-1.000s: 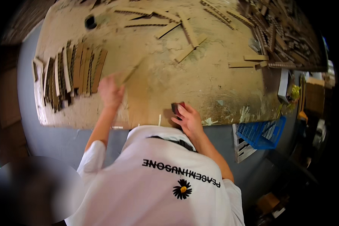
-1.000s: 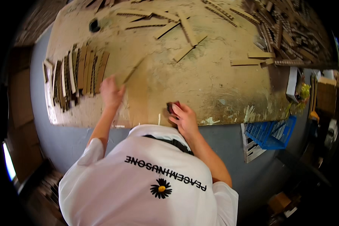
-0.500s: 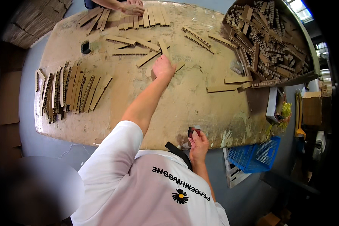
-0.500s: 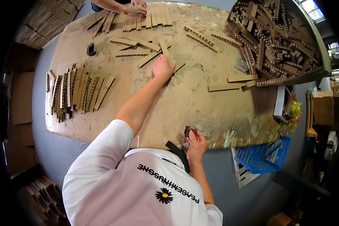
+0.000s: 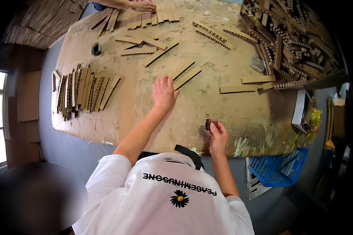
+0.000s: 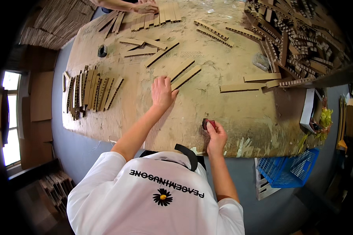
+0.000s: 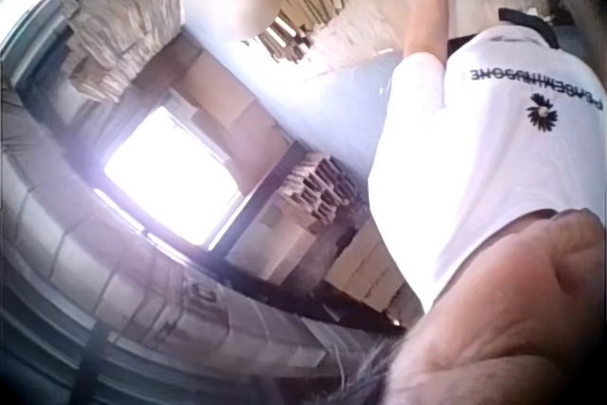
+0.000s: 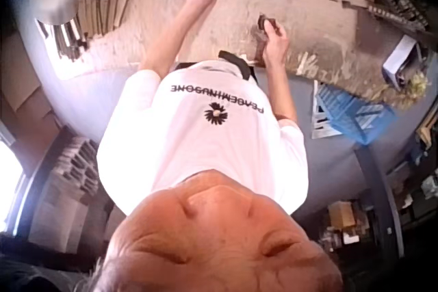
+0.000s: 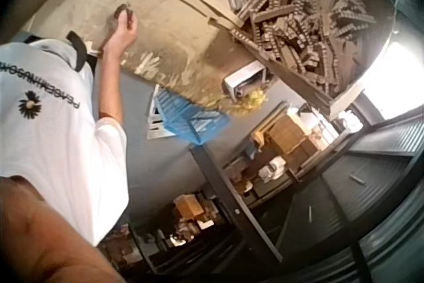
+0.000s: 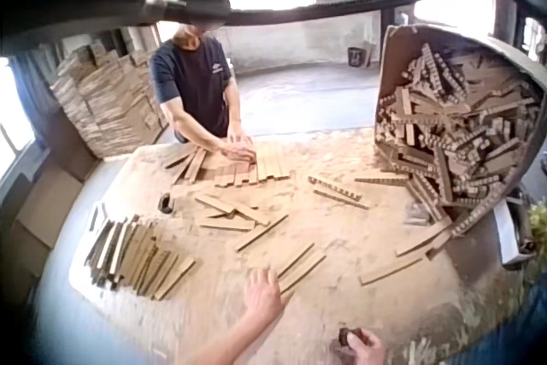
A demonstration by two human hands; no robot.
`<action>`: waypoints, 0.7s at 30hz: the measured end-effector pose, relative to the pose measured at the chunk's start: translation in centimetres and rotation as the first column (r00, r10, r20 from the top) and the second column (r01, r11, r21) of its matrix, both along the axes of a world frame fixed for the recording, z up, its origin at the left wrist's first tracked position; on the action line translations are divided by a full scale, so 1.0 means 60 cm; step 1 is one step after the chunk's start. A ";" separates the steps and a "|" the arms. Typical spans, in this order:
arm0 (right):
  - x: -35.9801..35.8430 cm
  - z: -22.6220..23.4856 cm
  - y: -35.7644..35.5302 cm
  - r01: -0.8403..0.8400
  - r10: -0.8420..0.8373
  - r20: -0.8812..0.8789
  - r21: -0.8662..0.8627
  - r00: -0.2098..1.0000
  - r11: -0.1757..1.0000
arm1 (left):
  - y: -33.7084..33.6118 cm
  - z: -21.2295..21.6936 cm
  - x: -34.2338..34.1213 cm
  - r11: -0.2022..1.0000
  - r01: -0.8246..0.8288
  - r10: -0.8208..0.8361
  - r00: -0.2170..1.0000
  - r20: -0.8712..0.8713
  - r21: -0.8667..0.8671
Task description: The person scrapes small wooden pieces on a workbench using a red-handled tool, then gathers the pieces and places them into a red basket. A coworker is visible across the table performing similar actions.
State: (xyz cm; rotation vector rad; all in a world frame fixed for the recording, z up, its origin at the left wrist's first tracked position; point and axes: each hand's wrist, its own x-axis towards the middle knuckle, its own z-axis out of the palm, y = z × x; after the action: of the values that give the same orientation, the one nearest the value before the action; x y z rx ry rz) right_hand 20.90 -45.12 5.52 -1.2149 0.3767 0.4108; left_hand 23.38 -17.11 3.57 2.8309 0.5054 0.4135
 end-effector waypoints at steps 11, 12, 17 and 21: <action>0.110 0.005 0.101 -0.301 0.324 0.228 -0.131 0.918 0.945 | 0.015 -0.031 -0.159 0.964 0.184 -0.207 0.972 -0.107 -0.192; 0.108 -0.008 0.113 -0.337 0.360 0.243 -0.133 0.901 0.932 | 0.016 -0.029 -0.190 0.962 0.184 -0.208 0.972 -0.106 -0.203; 0.090 -0.029 0.175 -0.377 0.711 0.496 -0.615 0.499 0.693 | 0.020 -0.032 -0.241 0.960 0.140 -0.151 0.988 -0.024 -0.242; 0.097 -0.039 0.193 -0.353 0.808 0.508 -0.728 0.297 0.588 | 0.019 -0.049 -0.253 0.941 0.154 -0.142 0.988 0.062 -0.300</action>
State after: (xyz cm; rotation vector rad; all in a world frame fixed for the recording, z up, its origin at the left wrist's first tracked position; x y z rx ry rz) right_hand 26.72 -33.52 3.19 -1.9138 -0.9566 0.3513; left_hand 8.22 -15.95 0.63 2.5358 0.3135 0.3290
